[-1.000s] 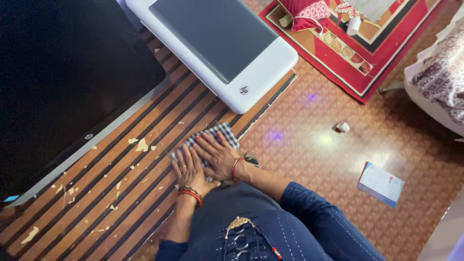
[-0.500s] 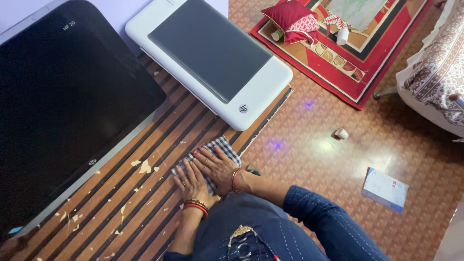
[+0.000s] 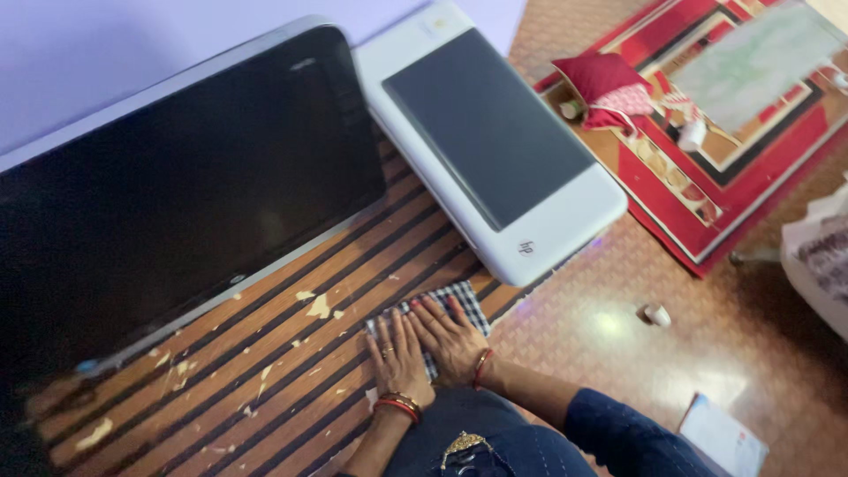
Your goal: The person wipes various surfaces including a desk, a shelf, and a wooden door with a cloth.
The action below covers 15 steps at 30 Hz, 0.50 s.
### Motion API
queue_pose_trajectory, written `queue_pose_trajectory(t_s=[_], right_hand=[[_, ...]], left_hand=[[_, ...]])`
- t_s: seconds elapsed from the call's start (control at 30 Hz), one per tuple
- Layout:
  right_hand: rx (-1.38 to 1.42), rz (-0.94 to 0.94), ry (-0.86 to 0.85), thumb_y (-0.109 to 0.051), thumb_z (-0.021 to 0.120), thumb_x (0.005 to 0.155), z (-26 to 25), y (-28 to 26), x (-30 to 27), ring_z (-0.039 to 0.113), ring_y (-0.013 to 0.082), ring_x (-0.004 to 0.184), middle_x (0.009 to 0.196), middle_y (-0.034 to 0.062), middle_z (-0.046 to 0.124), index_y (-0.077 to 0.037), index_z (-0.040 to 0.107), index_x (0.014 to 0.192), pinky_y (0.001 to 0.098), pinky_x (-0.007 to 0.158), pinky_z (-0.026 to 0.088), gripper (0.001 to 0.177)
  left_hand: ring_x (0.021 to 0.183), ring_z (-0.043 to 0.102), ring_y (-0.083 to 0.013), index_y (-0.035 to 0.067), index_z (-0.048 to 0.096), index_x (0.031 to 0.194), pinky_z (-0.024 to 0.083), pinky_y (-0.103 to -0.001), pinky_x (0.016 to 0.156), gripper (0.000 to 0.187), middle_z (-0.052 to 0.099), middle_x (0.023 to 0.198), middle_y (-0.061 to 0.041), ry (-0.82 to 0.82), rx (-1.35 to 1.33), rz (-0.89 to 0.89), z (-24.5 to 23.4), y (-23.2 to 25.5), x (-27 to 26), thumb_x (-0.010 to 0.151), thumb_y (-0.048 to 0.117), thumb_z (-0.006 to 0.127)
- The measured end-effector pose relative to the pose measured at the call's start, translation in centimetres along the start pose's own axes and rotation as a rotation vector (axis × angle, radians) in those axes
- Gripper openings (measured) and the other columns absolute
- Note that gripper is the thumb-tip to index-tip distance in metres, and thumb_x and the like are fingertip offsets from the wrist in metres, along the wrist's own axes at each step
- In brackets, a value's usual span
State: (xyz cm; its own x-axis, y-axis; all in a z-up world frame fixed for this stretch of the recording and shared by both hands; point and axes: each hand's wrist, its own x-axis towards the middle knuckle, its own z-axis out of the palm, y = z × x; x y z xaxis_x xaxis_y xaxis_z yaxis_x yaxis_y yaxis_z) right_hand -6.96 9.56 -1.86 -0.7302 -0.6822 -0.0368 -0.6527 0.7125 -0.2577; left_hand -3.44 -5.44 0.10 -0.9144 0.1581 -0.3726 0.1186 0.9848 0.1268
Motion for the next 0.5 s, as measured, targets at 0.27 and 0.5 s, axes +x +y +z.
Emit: queue_pose_trajectory(t_s=[0.27,0.5], right_hand=[[-0.091,0.014,-0.047,-0.048,0.073,0.067,0.6,-0.6,0.8,0.014,0.0351,0.153,0.164,0.0201,0.023,0.001,0.029,0.153,0.0637,0.119,0.005,0.108],[-0.122,0.072,-0.194,-0.047,0.078,0.061,-1.4,-2.4,1.2,0.009,0.0364,0.155,0.165,0.0187,0.018,-0.002,0.024,0.158,0.0640,0.120,0.003,0.120]], left_hand=[[0.154,-0.002,-0.0467,-0.005,0.011,0.159,-0.004,-0.062,0.121,0.119,0.003,0.168,-0.025,0.046,-0.144,0.035,0.5,-0.9,-0.7,0.067,0.029,0.079],[0.157,0.009,-0.0402,-0.002,0.023,0.158,0.001,-0.058,0.125,0.112,0.015,0.169,-0.021,0.367,-0.267,-0.002,2.4,-0.9,-1.6,0.067,0.033,0.078]])
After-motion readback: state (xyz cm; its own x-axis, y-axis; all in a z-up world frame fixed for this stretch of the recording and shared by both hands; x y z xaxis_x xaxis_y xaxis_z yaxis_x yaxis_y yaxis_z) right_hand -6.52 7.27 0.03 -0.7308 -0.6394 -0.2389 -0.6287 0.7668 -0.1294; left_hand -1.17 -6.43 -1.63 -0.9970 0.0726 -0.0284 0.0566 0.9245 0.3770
